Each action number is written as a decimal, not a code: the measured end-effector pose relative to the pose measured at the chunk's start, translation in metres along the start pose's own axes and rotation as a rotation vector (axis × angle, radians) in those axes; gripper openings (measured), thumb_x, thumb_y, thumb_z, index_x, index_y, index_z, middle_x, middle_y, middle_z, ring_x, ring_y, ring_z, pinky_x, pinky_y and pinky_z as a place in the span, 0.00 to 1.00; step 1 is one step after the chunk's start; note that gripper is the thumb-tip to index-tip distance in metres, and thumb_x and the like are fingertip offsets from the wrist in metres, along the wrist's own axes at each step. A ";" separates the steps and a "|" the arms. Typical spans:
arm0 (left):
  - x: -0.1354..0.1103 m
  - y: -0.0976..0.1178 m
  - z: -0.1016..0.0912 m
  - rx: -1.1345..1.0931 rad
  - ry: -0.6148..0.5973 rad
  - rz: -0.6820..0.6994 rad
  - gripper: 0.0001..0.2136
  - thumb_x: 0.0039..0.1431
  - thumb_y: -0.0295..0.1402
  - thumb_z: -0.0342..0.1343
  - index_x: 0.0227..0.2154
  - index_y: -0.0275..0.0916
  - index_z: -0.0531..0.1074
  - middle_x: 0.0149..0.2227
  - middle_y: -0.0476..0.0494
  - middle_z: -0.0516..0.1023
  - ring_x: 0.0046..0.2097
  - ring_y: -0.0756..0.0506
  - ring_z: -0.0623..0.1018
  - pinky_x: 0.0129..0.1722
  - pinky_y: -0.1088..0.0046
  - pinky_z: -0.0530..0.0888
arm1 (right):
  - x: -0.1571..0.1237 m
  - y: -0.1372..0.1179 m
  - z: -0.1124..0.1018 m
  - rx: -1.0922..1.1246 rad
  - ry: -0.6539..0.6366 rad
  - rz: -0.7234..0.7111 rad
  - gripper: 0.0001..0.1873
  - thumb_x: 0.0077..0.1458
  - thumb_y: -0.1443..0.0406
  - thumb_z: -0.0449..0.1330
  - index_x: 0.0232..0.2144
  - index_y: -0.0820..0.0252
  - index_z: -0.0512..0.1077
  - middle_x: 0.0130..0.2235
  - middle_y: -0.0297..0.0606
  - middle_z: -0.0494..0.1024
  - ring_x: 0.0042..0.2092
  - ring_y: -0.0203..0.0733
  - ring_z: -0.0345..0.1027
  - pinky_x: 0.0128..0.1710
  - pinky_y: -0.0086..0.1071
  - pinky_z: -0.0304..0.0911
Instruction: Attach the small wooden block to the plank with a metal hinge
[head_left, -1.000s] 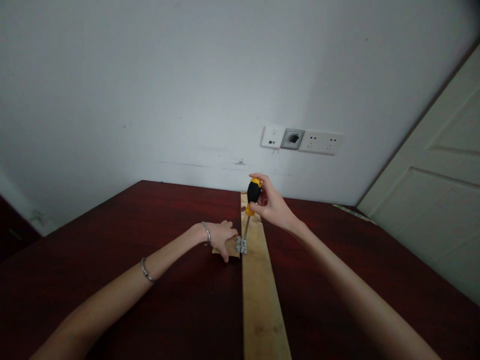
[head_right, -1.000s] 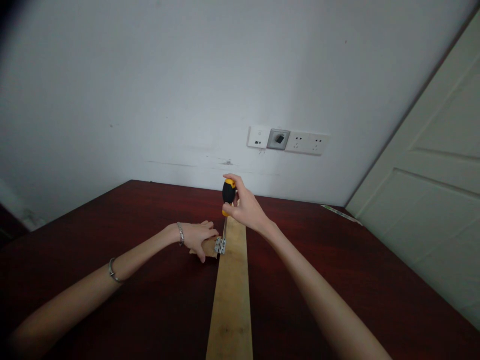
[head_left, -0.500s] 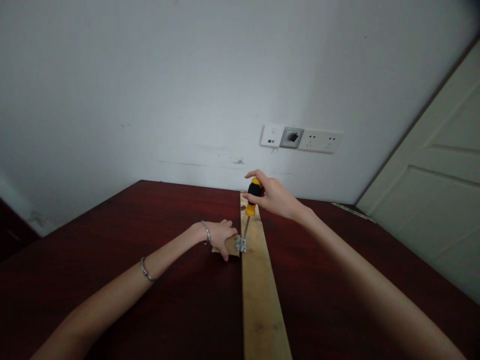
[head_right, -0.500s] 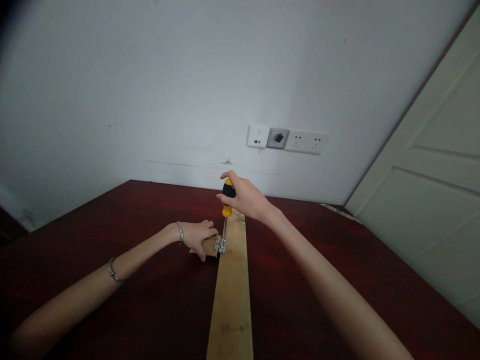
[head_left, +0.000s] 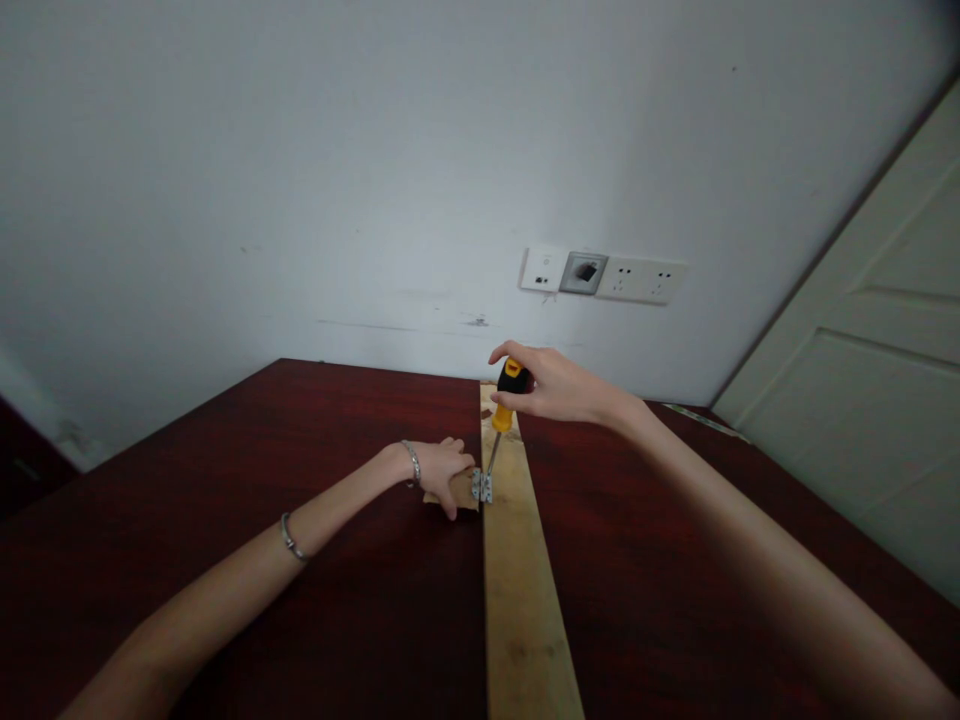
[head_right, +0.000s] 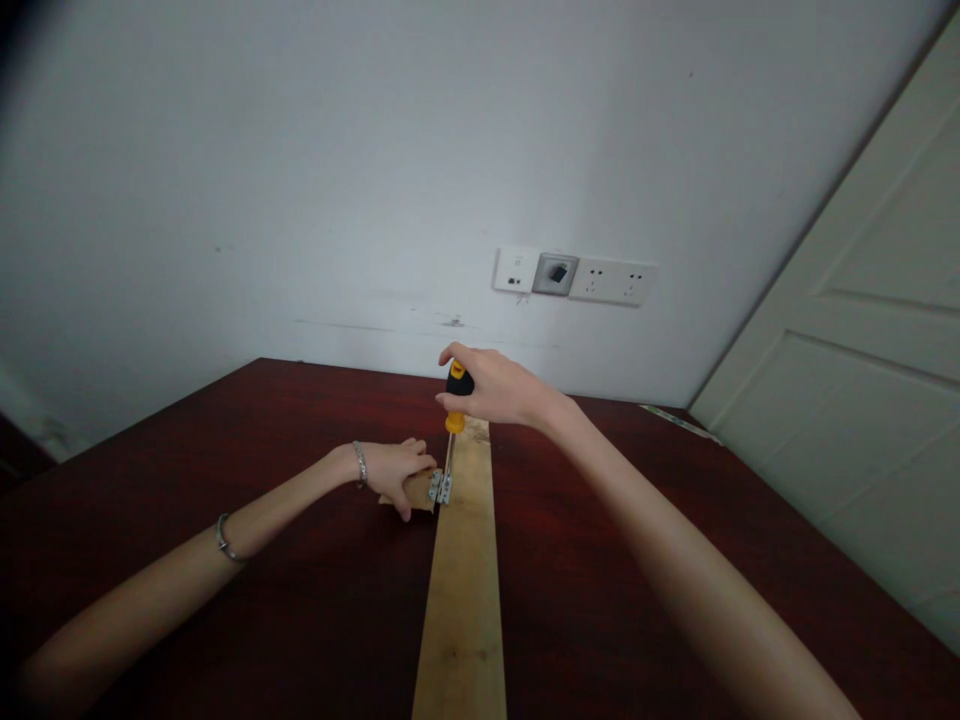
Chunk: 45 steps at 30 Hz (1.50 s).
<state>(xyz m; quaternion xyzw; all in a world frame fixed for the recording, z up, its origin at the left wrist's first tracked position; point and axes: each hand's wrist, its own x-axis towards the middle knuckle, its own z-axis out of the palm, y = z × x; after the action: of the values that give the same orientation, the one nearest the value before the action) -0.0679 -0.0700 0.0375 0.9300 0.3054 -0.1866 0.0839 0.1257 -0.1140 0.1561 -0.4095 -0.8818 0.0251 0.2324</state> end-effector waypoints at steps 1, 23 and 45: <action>0.000 0.000 0.000 0.004 0.001 0.002 0.37 0.38 0.50 0.63 0.50 0.36 0.63 0.47 0.36 0.64 0.48 0.36 0.65 0.46 0.66 0.66 | 0.000 0.000 -0.001 -0.013 0.003 -0.005 0.18 0.51 0.58 0.58 0.43 0.59 0.68 0.31 0.37 0.72 0.31 0.38 0.62 0.31 0.32 0.56; 0.001 -0.001 0.000 -0.014 -0.007 0.002 0.40 0.36 0.52 0.63 0.52 0.35 0.63 0.47 0.35 0.64 0.48 0.35 0.64 0.46 0.65 0.65 | -0.001 -0.009 -0.006 -0.123 -0.054 -0.050 0.20 0.51 0.60 0.57 0.46 0.60 0.68 0.42 0.43 0.75 0.40 0.43 0.67 0.40 0.34 0.59; 0.002 -0.002 0.002 -0.025 0.004 0.005 0.40 0.35 0.53 0.63 0.51 0.37 0.63 0.47 0.37 0.64 0.48 0.36 0.64 0.47 0.65 0.65 | 0.002 -0.009 -0.004 -0.200 -0.073 -0.034 0.22 0.51 0.60 0.57 0.49 0.58 0.66 0.44 0.43 0.73 0.40 0.43 0.67 0.38 0.33 0.59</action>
<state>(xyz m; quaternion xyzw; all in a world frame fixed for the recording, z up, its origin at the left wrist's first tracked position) -0.0680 -0.0676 0.0344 0.9300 0.3055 -0.1806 0.0955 0.1196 -0.1193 0.1625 -0.4146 -0.8945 -0.0518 0.1587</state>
